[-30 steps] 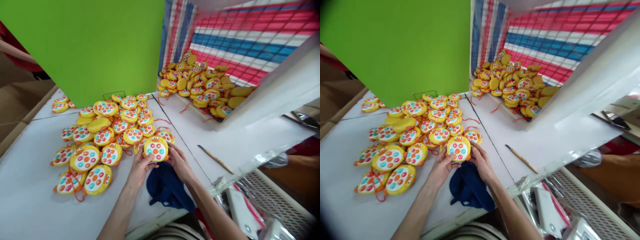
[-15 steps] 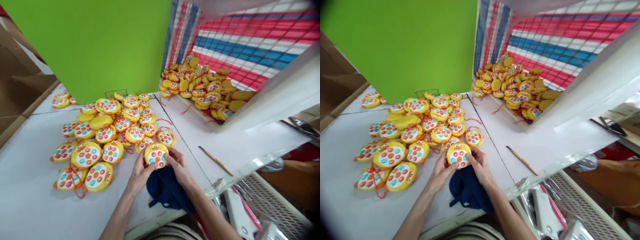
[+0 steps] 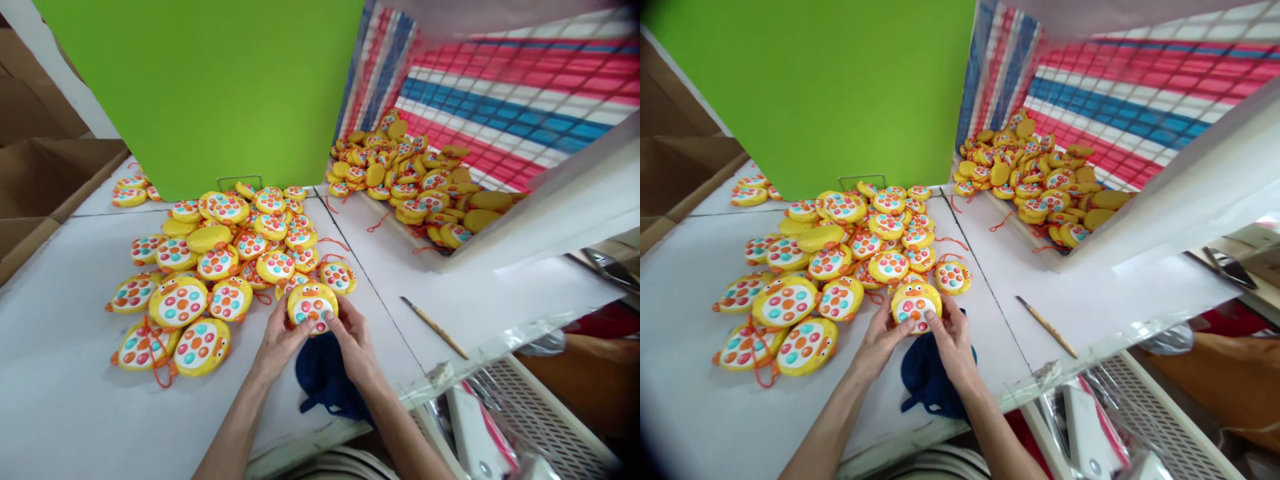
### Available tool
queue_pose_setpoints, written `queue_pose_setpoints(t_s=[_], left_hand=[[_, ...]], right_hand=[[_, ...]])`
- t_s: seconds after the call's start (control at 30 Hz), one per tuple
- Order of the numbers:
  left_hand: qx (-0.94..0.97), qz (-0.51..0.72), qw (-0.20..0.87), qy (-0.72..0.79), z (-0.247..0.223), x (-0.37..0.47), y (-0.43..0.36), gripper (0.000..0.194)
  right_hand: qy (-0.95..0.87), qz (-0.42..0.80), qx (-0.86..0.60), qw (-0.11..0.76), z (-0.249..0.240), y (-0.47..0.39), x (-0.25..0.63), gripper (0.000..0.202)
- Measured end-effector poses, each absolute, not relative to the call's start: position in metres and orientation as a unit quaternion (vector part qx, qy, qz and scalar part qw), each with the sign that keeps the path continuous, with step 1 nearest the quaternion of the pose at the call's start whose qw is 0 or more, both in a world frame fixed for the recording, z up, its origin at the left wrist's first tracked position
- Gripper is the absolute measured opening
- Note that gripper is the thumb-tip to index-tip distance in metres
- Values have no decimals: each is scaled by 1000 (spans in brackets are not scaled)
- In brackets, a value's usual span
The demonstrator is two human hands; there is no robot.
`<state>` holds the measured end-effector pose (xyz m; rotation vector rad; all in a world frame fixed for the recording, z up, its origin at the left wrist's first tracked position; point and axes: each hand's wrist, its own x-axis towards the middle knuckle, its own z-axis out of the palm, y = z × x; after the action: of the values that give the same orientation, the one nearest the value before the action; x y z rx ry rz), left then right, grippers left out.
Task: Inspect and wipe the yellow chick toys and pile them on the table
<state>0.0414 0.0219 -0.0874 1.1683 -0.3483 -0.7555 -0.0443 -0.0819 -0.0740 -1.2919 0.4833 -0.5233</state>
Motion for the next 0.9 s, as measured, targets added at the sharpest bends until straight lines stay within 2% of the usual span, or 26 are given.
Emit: queue_pose_setpoints(t_s=[0.17, 0.37, 0.47, 0.67, 0.9], left_hand=[[559, -301, 763, -123, -88, 43, 21, 45], [533, -306, 783, -94, -89, 41, 20, 44], [530, -316, 781, -98, -88, 41, 21, 49], [567, -349, 730, -154, -82, 40, 25, 74], [581, -348, 716, -170, -76, 37, 23, 72]], right_hand=[[203, -229, -596, 742, -81, -72, -43, 41], [186, -229, -609, 736, -77, -67, -45, 40], [219, -228, -599, 736, -82, -69, -43, 41], [239, -246, -563, 752, -98, -77, -43, 41], [267, -272, -606, 698, -104, -76, -47, 56]])
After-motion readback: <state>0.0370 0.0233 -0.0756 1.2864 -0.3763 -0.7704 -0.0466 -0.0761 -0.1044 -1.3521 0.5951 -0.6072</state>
